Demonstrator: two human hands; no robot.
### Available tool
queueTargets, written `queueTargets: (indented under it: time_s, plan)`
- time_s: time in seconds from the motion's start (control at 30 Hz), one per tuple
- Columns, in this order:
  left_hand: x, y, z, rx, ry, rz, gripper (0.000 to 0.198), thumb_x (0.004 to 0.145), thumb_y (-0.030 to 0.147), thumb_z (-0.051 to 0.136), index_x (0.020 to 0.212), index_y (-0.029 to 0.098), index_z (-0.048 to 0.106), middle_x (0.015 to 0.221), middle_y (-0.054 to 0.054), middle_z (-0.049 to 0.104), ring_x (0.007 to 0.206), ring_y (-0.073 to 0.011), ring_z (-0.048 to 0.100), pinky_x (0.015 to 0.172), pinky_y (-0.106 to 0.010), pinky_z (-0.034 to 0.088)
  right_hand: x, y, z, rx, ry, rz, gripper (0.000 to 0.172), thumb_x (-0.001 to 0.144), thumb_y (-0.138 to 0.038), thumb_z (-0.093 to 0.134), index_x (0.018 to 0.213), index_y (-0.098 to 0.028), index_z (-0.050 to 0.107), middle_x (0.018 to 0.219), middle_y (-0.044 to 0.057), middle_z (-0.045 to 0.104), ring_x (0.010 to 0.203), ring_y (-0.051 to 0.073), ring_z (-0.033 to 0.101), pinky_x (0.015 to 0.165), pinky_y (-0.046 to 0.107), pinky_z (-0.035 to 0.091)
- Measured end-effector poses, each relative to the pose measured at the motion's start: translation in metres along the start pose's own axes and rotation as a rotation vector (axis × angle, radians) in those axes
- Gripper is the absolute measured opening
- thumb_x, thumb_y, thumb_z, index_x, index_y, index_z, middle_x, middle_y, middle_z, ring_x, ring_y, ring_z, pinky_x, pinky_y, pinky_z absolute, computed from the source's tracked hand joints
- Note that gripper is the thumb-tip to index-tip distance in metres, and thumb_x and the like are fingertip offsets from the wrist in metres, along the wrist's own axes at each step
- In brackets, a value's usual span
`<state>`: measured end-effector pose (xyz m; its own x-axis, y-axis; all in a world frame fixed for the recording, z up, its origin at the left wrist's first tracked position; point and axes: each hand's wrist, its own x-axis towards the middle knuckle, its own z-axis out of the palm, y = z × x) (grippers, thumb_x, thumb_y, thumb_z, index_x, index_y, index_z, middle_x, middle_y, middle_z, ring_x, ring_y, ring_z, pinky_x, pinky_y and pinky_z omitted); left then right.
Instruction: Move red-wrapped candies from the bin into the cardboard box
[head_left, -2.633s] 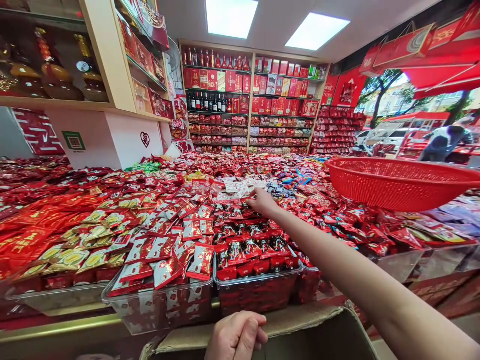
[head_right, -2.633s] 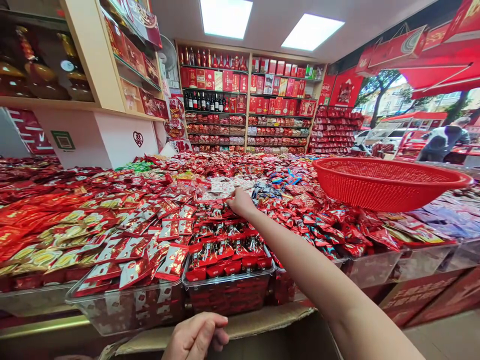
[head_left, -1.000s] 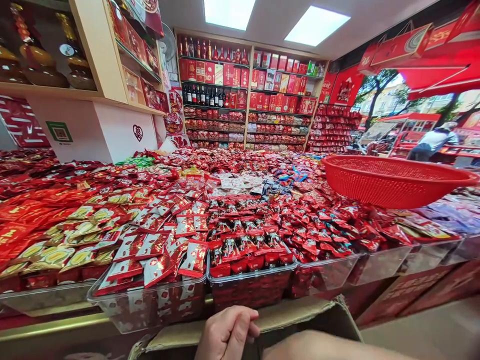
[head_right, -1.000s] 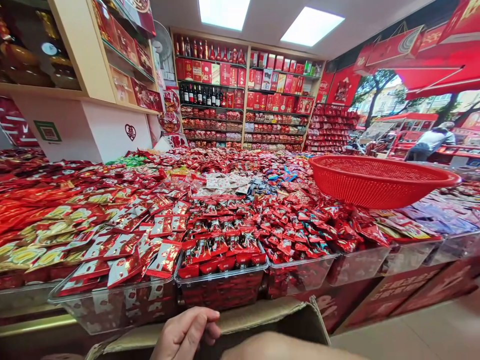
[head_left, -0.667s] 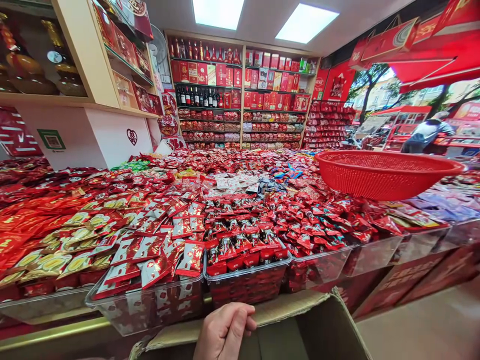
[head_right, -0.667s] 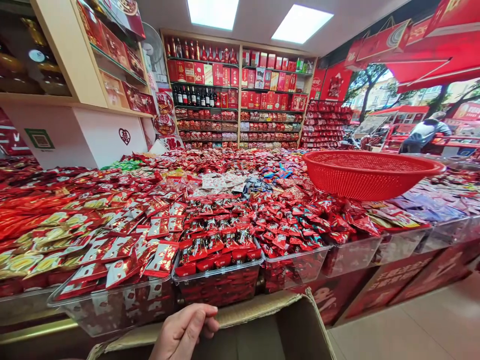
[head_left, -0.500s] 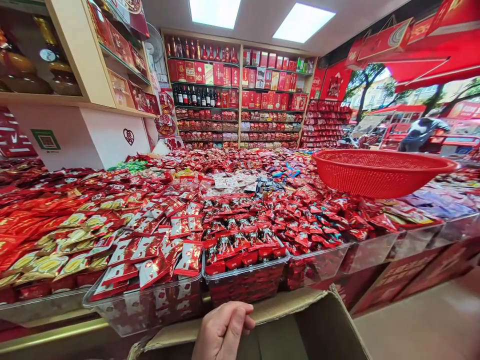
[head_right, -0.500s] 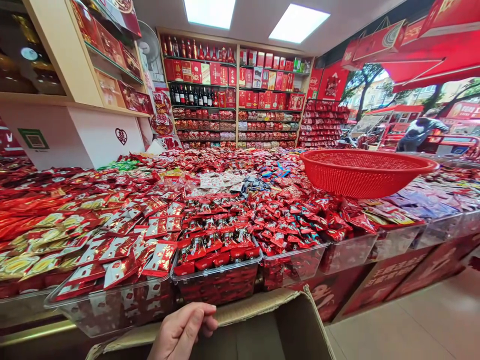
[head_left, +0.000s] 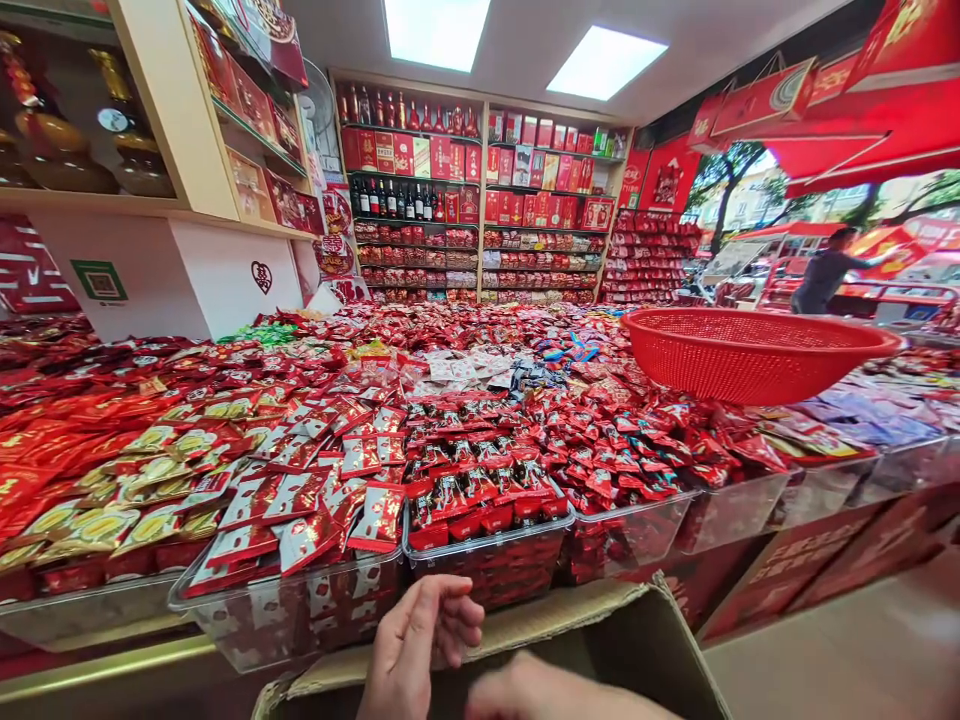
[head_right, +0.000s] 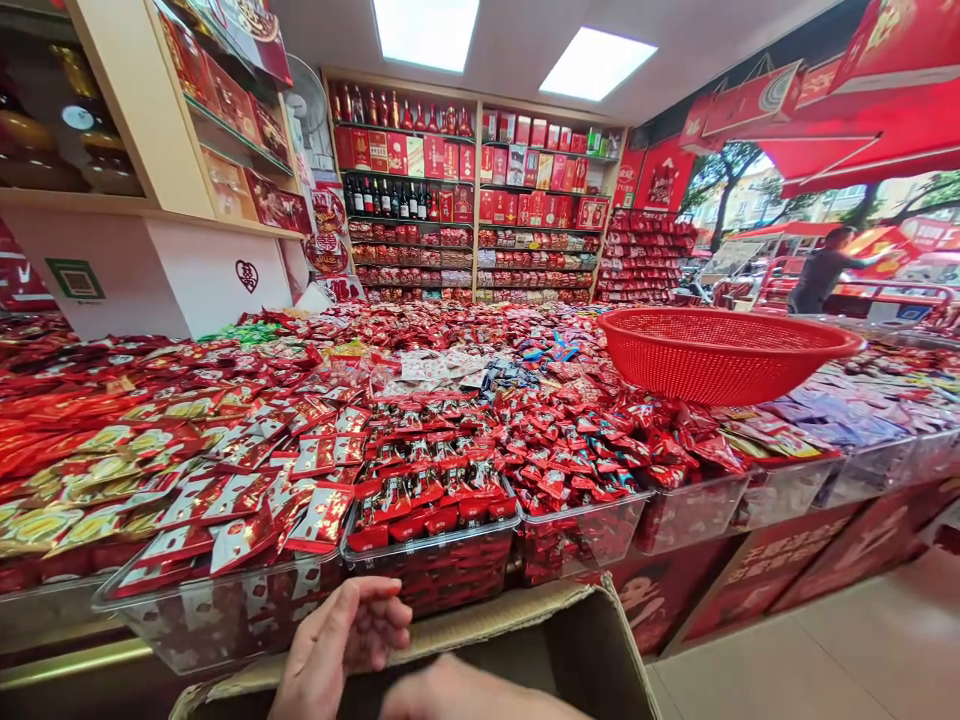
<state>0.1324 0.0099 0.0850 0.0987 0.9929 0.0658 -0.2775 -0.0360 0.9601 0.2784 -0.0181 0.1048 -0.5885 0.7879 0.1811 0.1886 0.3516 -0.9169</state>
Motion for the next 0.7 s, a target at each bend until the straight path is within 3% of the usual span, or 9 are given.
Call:
queueTargets:
  time_s: [0.1, 0.2, 0.27, 0.43, 0.6, 0.7]
  plan:
    - [0.000, 0.003, -0.003, 0.045, -0.063, 0.000, 0.052, 0.082, 0.059, 0.035, 0.086, 0.016, 0.064, 0.067, -0.005, 0.066, 0.056, -0.0141, 0.056, 0.050, -0.023, 0.043, 0.018, -0.001, -0.019, 0.274, 0.179, 0.144, 0.042, 0.067, -0.054, 0.062, 0.070, -0.017, 0.043, 0.056, -0.004, 0.053, 0.044, 0.008, 0.050, 0.041, 0.018, 0.040]
    - [-0.001, 0.005, -0.001, 0.275, -0.213, 0.087, 0.052, 0.084, 0.057, 0.032, 0.081, 0.016, 0.064, 0.065, -0.004, 0.062, 0.055, -0.0137, 0.049, 0.050, -0.023, 0.039, 0.032, -0.002, -0.022, 0.448, 0.318, 0.206, 0.044, 0.067, -0.057, 0.059, 0.073, -0.018, 0.039, 0.052, -0.005, 0.051, 0.039, 0.009, 0.049, 0.037, 0.020, 0.039]
    - [-0.003, 0.004, 0.002, 0.420, -0.259, 0.134, 0.049, 0.084, 0.053, 0.035, 0.069, 0.015, 0.062, 0.061, -0.004, 0.059, 0.055, -0.0137, 0.048, 0.051, -0.023, 0.037, 0.037, 0.001, -0.018, 0.390, 0.384, 0.179, 0.042, 0.071, -0.058, 0.055, 0.071, -0.018, 0.040, 0.051, -0.006, 0.047, 0.040, 0.008, 0.047, 0.039, 0.020, 0.037]
    - [-0.004, -0.003, 0.003, 0.514, -0.175, 0.126, 0.052, 0.085, 0.054, 0.033, 0.057, 0.017, 0.057, 0.048, -0.001, 0.054, 0.047, -0.0129, 0.047, 0.050, -0.023, 0.036, 0.039, 0.015, -0.011, -0.004, 0.603, -0.005, 0.042, 0.084, -0.046, 0.043, 0.055, -0.017, 0.035, 0.052, -0.005, 0.031, 0.050, 0.007, 0.030, 0.046, 0.020, 0.028]
    - [-0.006, 0.000, 0.003, 0.448, -0.152, 0.060, 0.054, 0.082, 0.057, 0.037, 0.055, 0.016, 0.059, 0.046, -0.002, 0.056, 0.047, -0.0126, 0.048, 0.050, -0.023, 0.036, 0.036, 0.021, -0.011, -0.025, 0.665, -0.101, 0.040, 0.088, -0.037, 0.041, 0.054, -0.017, 0.036, 0.051, -0.004, 0.033, 0.048, 0.007, 0.032, 0.046, 0.020, 0.028]
    - [-0.003, 0.003, 0.001, 0.286, -0.208, -0.036, 0.062, 0.079, 0.065, 0.030, 0.062, 0.015, 0.062, 0.049, -0.005, 0.062, 0.047, -0.0132, 0.051, 0.047, -0.023, 0.035, 0.031, 0.021, -0.014, -0.035, 0.652, -0.244, 0.033, 0.088, -0.030, 0.043, 0.059, -0.016, 0.049, 0.053, -0.004, 0.041, 0.049, 0.007, 0.039, 0.048, 0.019, 0.032]
